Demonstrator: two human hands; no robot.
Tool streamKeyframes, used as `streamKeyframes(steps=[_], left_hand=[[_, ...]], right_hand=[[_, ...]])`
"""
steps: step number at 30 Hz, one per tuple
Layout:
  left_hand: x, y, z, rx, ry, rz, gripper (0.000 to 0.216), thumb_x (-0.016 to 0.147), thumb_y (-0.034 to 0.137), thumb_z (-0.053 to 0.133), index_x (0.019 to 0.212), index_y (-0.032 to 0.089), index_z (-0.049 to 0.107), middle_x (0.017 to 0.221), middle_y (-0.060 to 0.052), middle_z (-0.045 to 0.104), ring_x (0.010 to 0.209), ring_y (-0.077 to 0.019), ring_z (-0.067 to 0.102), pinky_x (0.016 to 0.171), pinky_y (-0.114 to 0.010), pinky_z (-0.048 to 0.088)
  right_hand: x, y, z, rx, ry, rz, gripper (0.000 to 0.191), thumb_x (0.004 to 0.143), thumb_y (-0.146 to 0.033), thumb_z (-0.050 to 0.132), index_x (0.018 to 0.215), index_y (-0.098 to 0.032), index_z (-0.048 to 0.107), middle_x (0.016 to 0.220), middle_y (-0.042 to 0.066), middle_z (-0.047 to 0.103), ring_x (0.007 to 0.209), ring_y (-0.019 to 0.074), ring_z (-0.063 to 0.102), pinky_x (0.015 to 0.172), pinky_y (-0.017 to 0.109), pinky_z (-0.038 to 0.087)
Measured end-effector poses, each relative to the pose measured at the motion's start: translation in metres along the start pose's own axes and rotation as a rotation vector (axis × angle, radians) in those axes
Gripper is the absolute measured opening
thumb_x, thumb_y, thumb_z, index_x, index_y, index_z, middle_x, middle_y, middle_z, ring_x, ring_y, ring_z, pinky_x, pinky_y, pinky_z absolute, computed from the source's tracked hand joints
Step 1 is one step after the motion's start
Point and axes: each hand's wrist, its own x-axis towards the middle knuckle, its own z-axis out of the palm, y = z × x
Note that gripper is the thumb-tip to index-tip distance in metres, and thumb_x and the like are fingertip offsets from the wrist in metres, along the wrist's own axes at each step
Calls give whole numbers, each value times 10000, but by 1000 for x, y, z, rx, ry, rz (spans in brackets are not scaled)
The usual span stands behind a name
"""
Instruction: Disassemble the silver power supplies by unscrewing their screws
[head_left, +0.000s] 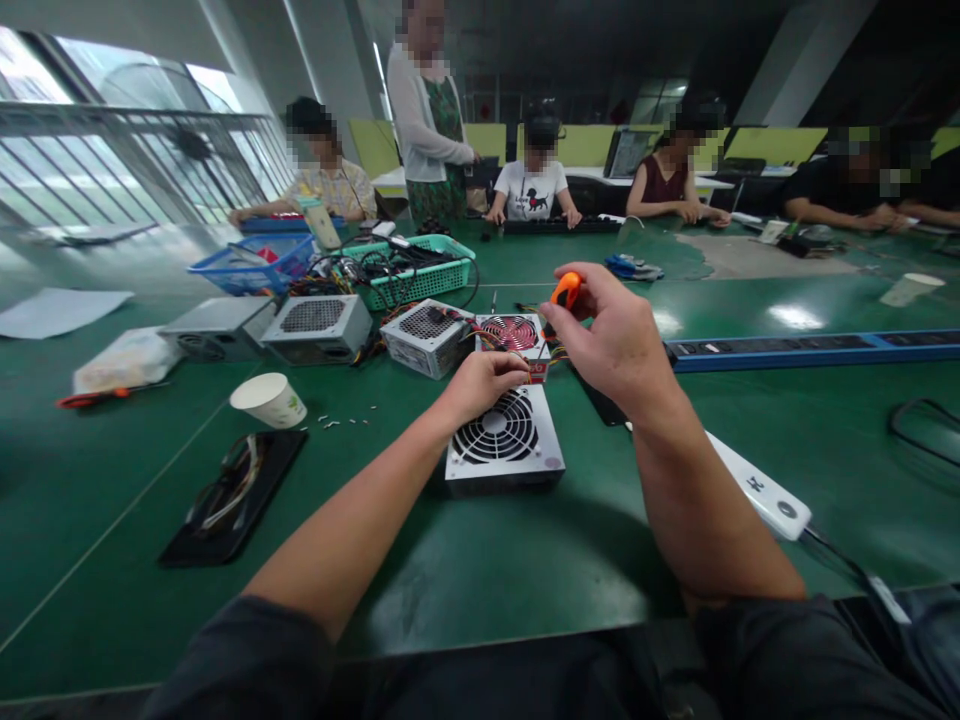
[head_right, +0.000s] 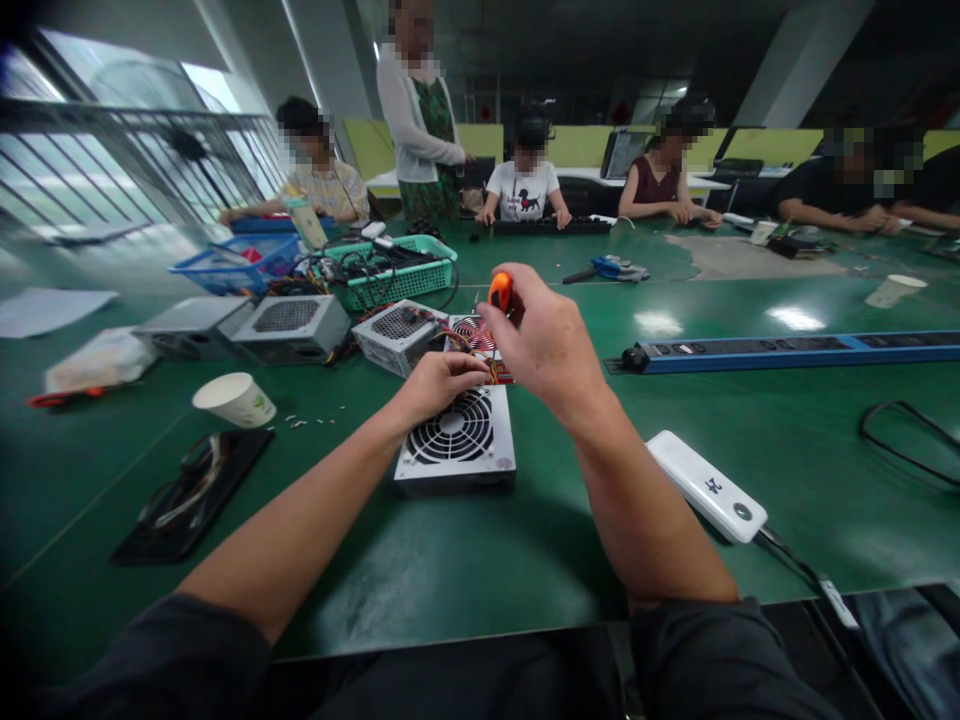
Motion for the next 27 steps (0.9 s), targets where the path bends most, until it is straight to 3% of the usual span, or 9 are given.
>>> streamKeyframes(steps=[5, 17, 27], left_hand=[[-3, -4, 0, 5, -40, 9, 189, 846, 304, 695, 899, 152, 794, 795, -30, 747, 684, -131, 614, 673, -254, 444], [-3, -6, 0, -57, 21, -19, 190, 826, 312, 709, 877, 143, 780, 735, -24, 716, 633, -124, 576, 626, -257, 401], [-2, -9, 2, -15, 33, -30, 208, 839, 329, 691, 857, 138, 770, 723, -22, 705, 618, -122, 555, 609, -257, 391]], right_hand=[[6, 3, 5, -11, -12, -20, 305, 898, -259, 642, 1196, -196, 627, 895, 44, 688, 741, 213, 668, 694, 380, 536], [21, 1, 20, -12, -71, -82, 251, 867, -225, 681, 1114, -180, 670, 967, 63, 726, 817, 215, 688, 741, 381, 555], [14, 3, 18, 53, -96, -20, 269, 867, -254, 672, 1131, -202, 661, 966, 53, 715, 805, 211, 690, 723, 371, 559]])
